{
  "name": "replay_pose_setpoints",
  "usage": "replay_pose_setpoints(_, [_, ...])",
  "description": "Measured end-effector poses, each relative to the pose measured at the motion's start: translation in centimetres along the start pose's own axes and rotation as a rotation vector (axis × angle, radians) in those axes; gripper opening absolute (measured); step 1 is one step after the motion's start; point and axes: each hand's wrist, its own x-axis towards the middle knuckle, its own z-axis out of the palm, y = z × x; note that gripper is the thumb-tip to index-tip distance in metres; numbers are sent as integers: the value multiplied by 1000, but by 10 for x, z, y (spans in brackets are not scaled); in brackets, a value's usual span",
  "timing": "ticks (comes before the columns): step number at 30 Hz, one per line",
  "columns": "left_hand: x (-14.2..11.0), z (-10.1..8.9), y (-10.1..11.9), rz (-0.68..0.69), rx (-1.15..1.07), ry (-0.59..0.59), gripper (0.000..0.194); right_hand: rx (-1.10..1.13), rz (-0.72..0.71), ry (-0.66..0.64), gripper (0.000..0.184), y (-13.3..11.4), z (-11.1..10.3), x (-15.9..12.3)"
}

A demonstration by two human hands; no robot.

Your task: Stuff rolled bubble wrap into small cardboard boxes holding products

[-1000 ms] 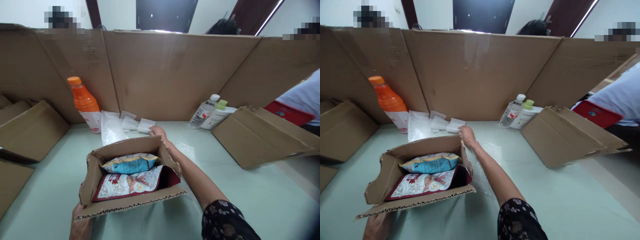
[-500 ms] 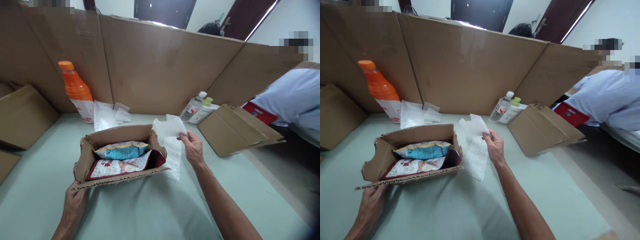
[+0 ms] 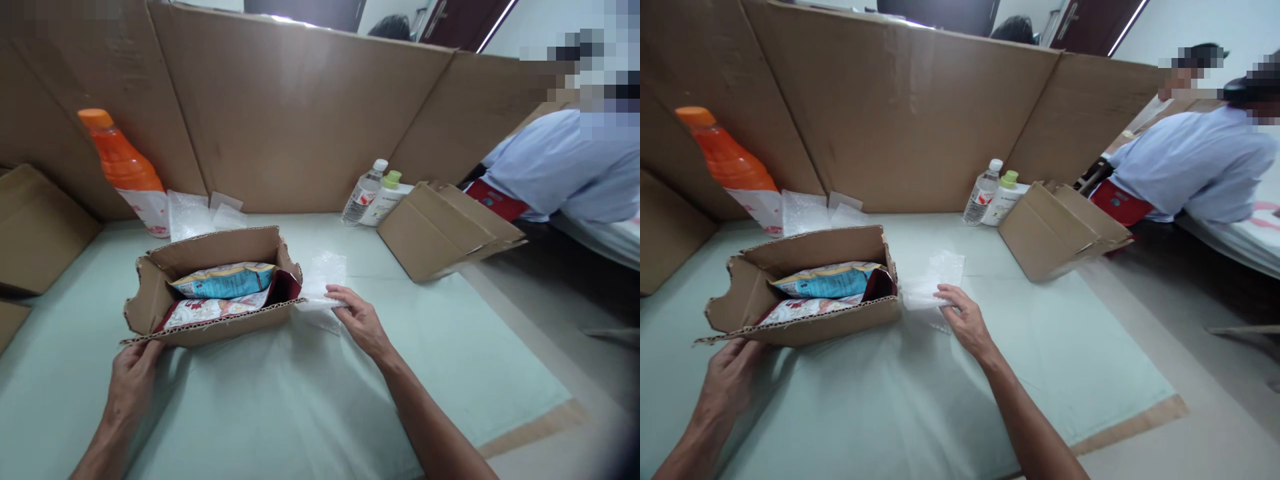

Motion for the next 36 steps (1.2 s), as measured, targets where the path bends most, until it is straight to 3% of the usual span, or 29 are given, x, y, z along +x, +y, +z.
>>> replay_pose_setpoints(5, [-21, -14, 22, -75, -101, 32, 36, -129, -66, -32, 24, -19, -6, -18])
replay_pose_setpoints(9, [-48, -15, 32, -50, -37, -1, 44, -202, -122, -345, 30, -22, -7, -47])
replay_pose_setpoints(11, [-58, -12, 32, -33, 7, -5, 49, -209, -115, -423, 34, -19, -9, -56])
replay_pose_setpoints(16, [-60, -8, 25, -111, -45, -29, 58, -203, 22, -226, 27, -11, -11, -59])
replay_pose_setpoints(20, [-56, -4, 22, -197, -67, -67, 67, -194, 1, -106, 24, -14, -5, -47])
replay_pose_setpoints(23, [-54, 1, 23, -213, -59, -135, 70, -166, -39, -105, 29, -26, 4, -33])
replay_pose_setpoints(29, [-42, 7, 20, -69, 77, -190, 53, -91, -110, -191, 42, -54, 35, -1])
replay_pose_setpoints(36, [2, 10, 23, 15, 100, -263, 46, -31, -102, -174, 32, -54, 61, 36])
